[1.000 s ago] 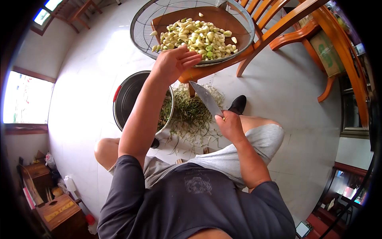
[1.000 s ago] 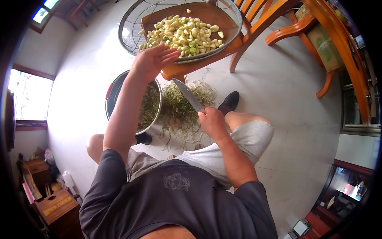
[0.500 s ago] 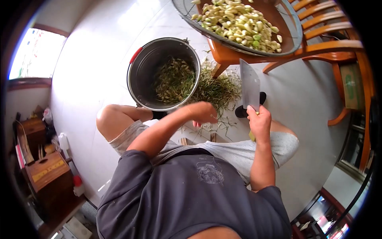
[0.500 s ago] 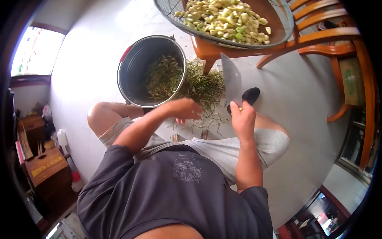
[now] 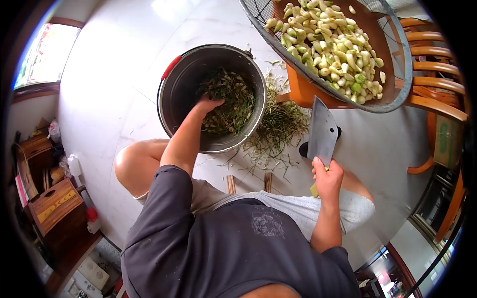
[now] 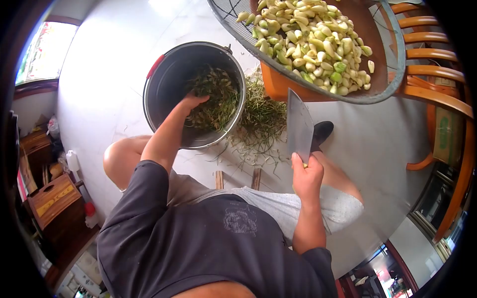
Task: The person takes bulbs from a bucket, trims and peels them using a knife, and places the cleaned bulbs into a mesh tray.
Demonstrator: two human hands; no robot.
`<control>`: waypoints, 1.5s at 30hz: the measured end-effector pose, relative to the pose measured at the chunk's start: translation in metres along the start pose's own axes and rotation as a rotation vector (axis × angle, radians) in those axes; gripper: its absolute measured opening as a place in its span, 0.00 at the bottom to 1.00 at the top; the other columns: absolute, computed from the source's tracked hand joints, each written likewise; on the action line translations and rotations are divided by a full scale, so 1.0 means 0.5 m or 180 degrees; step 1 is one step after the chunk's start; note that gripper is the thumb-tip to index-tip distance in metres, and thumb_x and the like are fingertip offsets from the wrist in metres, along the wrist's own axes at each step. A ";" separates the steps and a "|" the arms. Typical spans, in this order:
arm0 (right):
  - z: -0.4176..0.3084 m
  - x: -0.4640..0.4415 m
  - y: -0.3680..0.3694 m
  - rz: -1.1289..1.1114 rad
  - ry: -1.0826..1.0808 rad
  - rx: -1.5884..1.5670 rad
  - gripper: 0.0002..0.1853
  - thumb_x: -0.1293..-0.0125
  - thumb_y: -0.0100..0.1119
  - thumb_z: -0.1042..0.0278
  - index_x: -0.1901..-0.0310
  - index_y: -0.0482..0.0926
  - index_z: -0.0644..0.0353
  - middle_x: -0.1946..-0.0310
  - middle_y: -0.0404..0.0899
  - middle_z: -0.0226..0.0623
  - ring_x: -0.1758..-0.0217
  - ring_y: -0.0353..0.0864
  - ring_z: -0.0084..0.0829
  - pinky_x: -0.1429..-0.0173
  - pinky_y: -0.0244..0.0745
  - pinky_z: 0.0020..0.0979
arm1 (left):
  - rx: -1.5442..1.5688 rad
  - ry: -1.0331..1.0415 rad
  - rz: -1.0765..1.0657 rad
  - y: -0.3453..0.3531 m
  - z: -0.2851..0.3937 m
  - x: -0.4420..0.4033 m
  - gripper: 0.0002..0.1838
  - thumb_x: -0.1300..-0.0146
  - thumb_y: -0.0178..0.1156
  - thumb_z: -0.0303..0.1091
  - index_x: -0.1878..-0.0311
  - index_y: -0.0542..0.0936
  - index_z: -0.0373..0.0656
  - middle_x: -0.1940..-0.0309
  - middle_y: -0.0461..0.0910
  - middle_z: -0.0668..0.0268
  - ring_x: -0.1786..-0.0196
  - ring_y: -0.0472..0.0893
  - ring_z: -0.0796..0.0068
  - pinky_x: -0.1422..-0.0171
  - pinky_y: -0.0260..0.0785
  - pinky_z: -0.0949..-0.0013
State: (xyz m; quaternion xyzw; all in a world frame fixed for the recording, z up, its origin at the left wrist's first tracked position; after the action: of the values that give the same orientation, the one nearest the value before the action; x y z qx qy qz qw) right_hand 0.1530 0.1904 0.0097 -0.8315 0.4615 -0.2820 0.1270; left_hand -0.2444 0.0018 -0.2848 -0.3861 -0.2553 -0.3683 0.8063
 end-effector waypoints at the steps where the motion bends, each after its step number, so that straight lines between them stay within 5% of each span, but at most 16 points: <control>1: 0.001 0.000 0.003 -0.0024 0.0085 -0.0038 0.07 0.37 0.58 0.71 0.67 0.77 0.67 0.81 0.75 0.30 0.80 0.70 0.18 0.74 0.65 0.24 | 0.0174 0.0168 0.0025 0.008 0.039 0.031 0.47 0.55 0.74 0.46 0.35 0.63 0.31 0.41 0.71 0.47 0.42 0.75 0.55 0.43 0.68 0.63; 5: -0.009 0.004 0.009 -0.0078 0.0224 -0.0216 0.07 0.37 0.58 0.71 0.66 0.77 0.67 0.81 0.74 0.29 0.79 0.69 0.16 0.75 0.64 0.22 | -0.0544 0.0019 0.0794 0.037 0.018 -0.002 0.46 0.53 0.72 0.42 0.33 0.62 0.33 0.39 0.69 0.46 0.44 0.76 0.56 0.48 0.71 0.62; 11: -0.003 0.012 0.002 -0.0114 0.0022 -0.0340 0.08 0.36 0.58 0.71 0.68 0.76 0.67 0.81 0.73 0.28 0.81 0.66 0.15 0.76 0.62 0.22 | 0.0163 -0.0323 -0.0192 0.056 0.044 0.061 0.38 0.50 0.67 0.33 0.35 0.65 0.34 0.59 0.78 0.55 0.75 0.76 0.65 0.77 0.64 0.62; 14: -0.003 0.017 -0.006 -0.0110 -0.0025 -0.0311 0.08 0.36 0.58 0.71 0.68 0.76 0.67 0.81 0.72 0.27 0.80 0.66 0.15 0.76 0.62 0.22 | 0.1033 -0.0350 0.0115 0.035 0.065 0.100 0.28 0.49 0.64 0.31 0.42 0.72 0.34 0.67 0.75 0.59 0.82 0.69 0.70 0.80 0.59 0.64; 18: 0.001 0.029 -0.016 -0.0069 -0.0120 -0.0304 0.07 0.36 0.58 0.71 0.66 0.77 0.68 0.82 0.72 0.27 0.80 0.65 0.15 0.76 0.62 0.23 | 0.1350 -0.0192 0.0059 -0.024 0.162 0.176 0.09 0.45 0.61 0.31 0.63 0.78 0.37 0.74 0.75 0.64 0.80 0.70 0.75 0.81 0.58 0.71; 21: -0.004 0.036 -0.022 -0.0069 -0.0335 -0.0320 0.07 0.36 0.58 0.71 0.64 0.78 0.69 0.82 0.72 0.27 0.80 0.65 0.15 0.76 0.61 0.23 | 0.1610 0.0019 -0.0219 -0.088 0.251 0.229 0.05 0.45 0.60 0.29 0.65 0.80 0.40 0.66 0.79 0.65 0.70 0.74 0.76 0.76 0.63 0.74; 29: 0.019 0.040 -0.029 -0.0108 -0.0357 -0.0291 0.07 0.37 0.58 0.71 0.64 0.78 0.67 0.83 0.72 0.26 0.81 0.66 0.15 0.76 0.62 0.23 | 0.0523 0.1232 -0.0694 -0.105 0.353 0.299 0.20 0.49 0.67 0.29 0.50 0.79 0.40 0.68 0.80 0.66 0.67 0.79 0.78 0.71 0.70 0.75; 31: 0.023 0.039 -0.033 -0.0054 -0.0382 -0.0250 0.07 0.37 0.58 0.72 0.64 0.79 0.68 0.85 0.69 0.27 0.82 0.64 0.16 0.77 0.61 0.25 | -0.0705 0.1286 -0.0978 -0.023 0.317 0.323 0.31 0.50 0.70 0.34 0.40 0.74 0.41 0.58 0.81 0.58 0.58 0.82 0.71 0.57 0.75 0.71; 33: 0.027 0.036 -0.032 -0.0046 -0.0336 -0.0203 0.07 0.37 0.58 0.71 0.64 0.79 0.68 0.85 0.70 0.28 0.82 0.64 0.16 0.77 0.61 0.25 | -0.2010 0.1386 -0.1163 0.064 0.233 0.315 0.35 0.51 0.69 0.37 0.37 0.72 0.45 0.42 0.75 0.55 0.41 0.75 0.60 0.32 0.61 0.66; 34: 0.027 0.034 -0.032 -0.0048 -0.0314 -0.0194 0.07 0.37 0.58 0.71 0.64 0.79 0.68 0.85 0.70 0.28 0.82 0.64 0.16 0.77 0.61 0.26 | -0.2620 0.1412 -0.1795 0.109 0.208 0.323 0.32 0.49 0.65 0.34 0.37 0.72 0.47 0.46 0.77 0.56 0.45 0.77 0.60 0.40 0.71 0.61; 35: 0.027 0.033 -0.032 -0.0049 -0.0285 -0.0182 0.08 0.37 0.58 0.71 0.64 0.78 0.68 0.85 0.70 0.28 0.82 0.64 0.16 0.77 0.61 0.26 | -0.2540 0.0403 -0.2335 0.124 0.158 0.319 0.30 0.48 0.63 0.34 0.38 0.73 0.46 0.50 0.78 0.54 0.54 0.80 0.61 0.54 0.78 0.57; 37: 0.026 0.032 -0.035 -0.0051 -0.0249 -0.0152 0.08 0.37 0.59 0.71 0.65 0.78 0.69 0.85 0.70 0.28 0.82 0.65 0.17 0.77 0.62 0.26 | -0.2348 0.0778 -0.2234 0.114 0.132 0.287 0.22 0.48 0.62 0.34 0.47 0.80 0.44 0.62 0.81 0.56 0.65 0.81 0.64 0.68 0.78 0.56; 39: 0.021 0.030 -0.031 -0.0081 -0.0248 -0.0119 0.08 0.37 0.59 0.71 0.65 0.78 0.69 0.84 0.71 0.29 0.81 0.66 0.17 0.76 0.62 0.26 | -0.2402 0.0227 -0.1944 0.074 0.071 0.182 0.13 0.48 0.62 0.34 0.60 0.84 0.41 0.72 0.82 0.59 0.70 0.81 0.63 0.70 0.76 0.55; 41: 0.017 0.028 -0.027 -0.0063 -0.0305 -0.0065 0.07 0.37 0.59 0.70 0.66 0.78 0.67 0.79 0.75 0.29 0.80 0.69 0.17 0.76 0.66 0.22 | -0.2857 0.1626 -0.1353 0.052 0.055 0.072 0.10 0.50 0.65 0.37 0.72 0.82 0.39 0.80 0.78 0.62 0.75 0.79 0.65 0.75 0.72 0.59; 43: 0.015 0.028 -0.024 -0.0067 -0.0264 -0.0064 0.07 0.37 0.59 0.70 0.66 0.78 0.67 0.78 0.76 0.29 0.79 0.70 0.16 0.75 0.66 0.22 | -0.0121 -0.0105 -0.0002 -0.044 0.085 0.107 0.16 0.50 0.68 0.42 0.75 0.79 0.38 0.82 0.76 0.62 0.83 0.75 0.67 0.78 0.68 0.63; 45: 0.010 0.029 -0.019 -0.0093 -0.0129 -0.0104 0.08 0.37 0.59 0.71 0.65 0.79 0.68 0.81 0.73 0.29 0.78 0.67 0.17 0.74 0.64 0.24 | -0.0058 0.0000 0.0211 -0.026 0.108 0.095 0.19 0.49 0.69 0.45 0.75 0.78 0.37 0.82 0.76 0.61 0.85 0.73 0.67 0.79 0.67 0.63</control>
State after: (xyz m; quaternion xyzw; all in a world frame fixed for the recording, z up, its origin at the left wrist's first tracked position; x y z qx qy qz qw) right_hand 0.1684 0.1831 0.0153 -0.8457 0.4511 -0.2593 0.1187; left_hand -0.2332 0.0213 -0.2152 -0.4016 -0.2390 -0.3437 0.8145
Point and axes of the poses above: each hand's wrist, its own x-axis away from the middle knuckle, its own y-axis out of the palm, z = x × y, the point moved 7 cm from there along -x, towards the middle knuckle
